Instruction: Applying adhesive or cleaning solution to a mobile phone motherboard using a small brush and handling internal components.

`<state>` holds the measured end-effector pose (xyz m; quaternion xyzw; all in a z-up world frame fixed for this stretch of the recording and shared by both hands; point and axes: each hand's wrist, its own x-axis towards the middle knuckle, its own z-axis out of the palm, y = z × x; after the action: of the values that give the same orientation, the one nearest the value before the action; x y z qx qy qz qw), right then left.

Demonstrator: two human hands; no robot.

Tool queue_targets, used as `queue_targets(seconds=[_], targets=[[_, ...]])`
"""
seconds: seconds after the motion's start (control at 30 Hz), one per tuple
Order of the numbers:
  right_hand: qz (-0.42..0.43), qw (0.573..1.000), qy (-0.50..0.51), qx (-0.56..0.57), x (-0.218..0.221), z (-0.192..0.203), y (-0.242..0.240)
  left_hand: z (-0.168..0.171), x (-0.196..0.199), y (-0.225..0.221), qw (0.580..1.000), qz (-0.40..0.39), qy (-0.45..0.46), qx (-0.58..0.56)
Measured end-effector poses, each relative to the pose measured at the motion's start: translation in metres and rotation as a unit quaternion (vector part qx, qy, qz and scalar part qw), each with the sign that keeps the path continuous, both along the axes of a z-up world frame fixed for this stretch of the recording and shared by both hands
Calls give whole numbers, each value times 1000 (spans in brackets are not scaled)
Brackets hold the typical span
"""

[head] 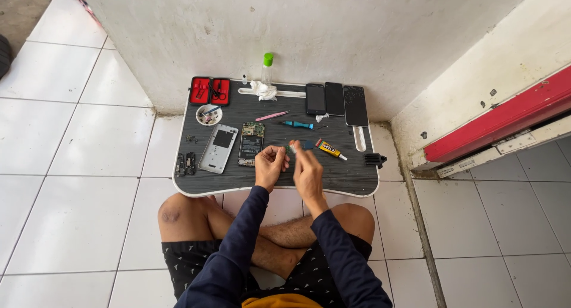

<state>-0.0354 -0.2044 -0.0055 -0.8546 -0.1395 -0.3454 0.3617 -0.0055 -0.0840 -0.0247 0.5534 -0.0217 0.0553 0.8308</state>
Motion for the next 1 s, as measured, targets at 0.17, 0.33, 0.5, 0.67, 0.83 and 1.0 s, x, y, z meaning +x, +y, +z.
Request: queue_targets(seconds=[0.17,0.33,0.5,0.67,0.83,1.0], targets=[[1,999,28,29,-2,-3,-4,-2,-3,1,1000,-3,-1,3],[-15,987,60,145,4,1,-27,3,-4,3,1000,-11,3,2],[82,992,91,28,-3,45,-23,-1,-1,2,999,-33,-4,11],[71,991,108,-14,17,16,-31,10,-3,5,999,-40,5,3],[33,978,181,103,5,18,-16,13,-6,4,999,-40,2,-16],[-21,921,304,244,8,10,-4,1,-3,5,996,-48,-57,41]])
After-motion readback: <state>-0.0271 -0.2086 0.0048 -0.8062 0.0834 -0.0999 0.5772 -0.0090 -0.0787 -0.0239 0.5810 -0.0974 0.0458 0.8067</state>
